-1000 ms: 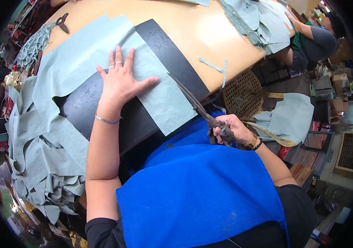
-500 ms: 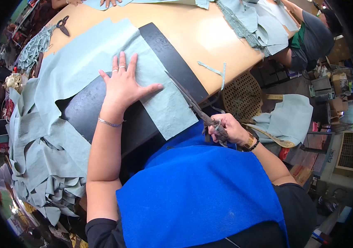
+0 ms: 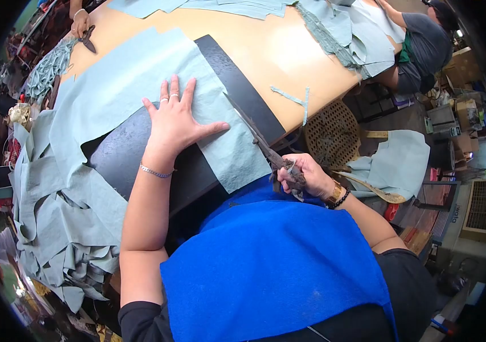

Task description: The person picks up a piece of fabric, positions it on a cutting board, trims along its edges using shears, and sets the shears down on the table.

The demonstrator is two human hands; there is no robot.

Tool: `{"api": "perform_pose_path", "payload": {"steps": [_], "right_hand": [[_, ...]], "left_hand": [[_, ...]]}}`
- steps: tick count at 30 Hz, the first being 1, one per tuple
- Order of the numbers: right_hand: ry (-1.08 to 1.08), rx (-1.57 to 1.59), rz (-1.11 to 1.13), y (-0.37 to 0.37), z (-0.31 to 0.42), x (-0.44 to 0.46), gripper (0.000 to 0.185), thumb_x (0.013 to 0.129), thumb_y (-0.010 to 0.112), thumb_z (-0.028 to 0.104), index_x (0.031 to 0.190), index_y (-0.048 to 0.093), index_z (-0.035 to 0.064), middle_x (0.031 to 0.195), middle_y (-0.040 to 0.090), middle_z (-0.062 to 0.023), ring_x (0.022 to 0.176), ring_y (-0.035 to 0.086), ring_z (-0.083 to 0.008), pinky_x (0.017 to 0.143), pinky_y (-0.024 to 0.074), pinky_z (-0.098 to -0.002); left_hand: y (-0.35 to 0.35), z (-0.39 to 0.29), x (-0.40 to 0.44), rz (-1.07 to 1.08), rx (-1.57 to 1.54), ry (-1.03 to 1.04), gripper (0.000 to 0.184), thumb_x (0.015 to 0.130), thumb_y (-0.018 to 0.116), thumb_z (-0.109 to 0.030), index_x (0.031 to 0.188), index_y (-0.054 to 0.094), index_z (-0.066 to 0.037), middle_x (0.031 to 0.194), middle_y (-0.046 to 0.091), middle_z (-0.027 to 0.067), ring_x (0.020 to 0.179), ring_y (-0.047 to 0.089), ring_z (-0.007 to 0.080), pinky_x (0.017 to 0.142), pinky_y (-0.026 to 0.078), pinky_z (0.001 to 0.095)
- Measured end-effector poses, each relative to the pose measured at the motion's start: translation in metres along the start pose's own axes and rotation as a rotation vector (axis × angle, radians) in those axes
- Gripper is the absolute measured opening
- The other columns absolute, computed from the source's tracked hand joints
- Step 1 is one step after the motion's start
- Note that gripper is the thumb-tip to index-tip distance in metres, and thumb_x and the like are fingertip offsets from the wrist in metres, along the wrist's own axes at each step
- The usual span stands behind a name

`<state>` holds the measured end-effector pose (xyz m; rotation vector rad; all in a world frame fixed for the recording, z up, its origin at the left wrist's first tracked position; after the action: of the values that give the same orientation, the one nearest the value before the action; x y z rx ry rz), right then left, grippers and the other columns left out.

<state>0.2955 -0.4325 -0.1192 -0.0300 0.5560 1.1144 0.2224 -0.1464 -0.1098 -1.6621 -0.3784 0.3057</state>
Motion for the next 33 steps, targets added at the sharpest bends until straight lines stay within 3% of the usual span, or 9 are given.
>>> {"api": "perform_pose_path", "payload": {"steps": [10,16,33], "right_hand": [[0.015,-0.045,-0.056,0.003,-0.001,-0.011,0.022,0.09,0.065,0.026,0.083,0.059,0.0053,0.068,0.058,0.0009,0.058,0.055,-0.005,0.053,0.0457,-0.0204],[0.002,-0.026,-0.073,0.001,0.001,0.002,0.023,0.09,0.065,0.026,0.084,0.06,0.005,0.068,0.058,0.0005,0.058,0.055,-0.0053,0.053,0.0467,-0.0202],[-0.014,-0.041,-0.106,0.004,0.008,0.01,0.024,0.091,0.064,0.027,0.082,0.061,0.0054,0.067,0.058,-0.0001,0.057,0.056,-0.005,0.052,0.0474,-0.0199]], "left_hand": [[0.008,0.014,0.007,-0.04,-0.008,-0.069,0.114,0.063,0.05,-0.087,0.148,0.03,-0.015,0.153,0.018,0.0237,0.142,0.016,0.0401,0.106,0.007,0.0701],[0.004,0.008,0.005,-0.006,0.016,-0.045,0.112,0.061,0.056,-0.085,0.148,0.031,-0.019,0.153,0.02,0.0227,0.142,0.017,0.0402,0.105,0.008,0.0709],[0.0,0.002,0.0,-0.008,0.029,-0.024,0.113,0.059,0.058,-0.084,0.147,0.033,-0.017,0.152,0.022,0.0233,0.141,0.02,0.0401,0.105,0.009,0.071]]}}
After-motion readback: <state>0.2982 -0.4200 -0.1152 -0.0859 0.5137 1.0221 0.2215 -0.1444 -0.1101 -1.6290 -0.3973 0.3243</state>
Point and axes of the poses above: each hand's wrist, its own x-axis towards the middle knuckle, its own y-axis out of the palm, z = x × y, the point moved 1 cm from there along x, towards the middle knuckle
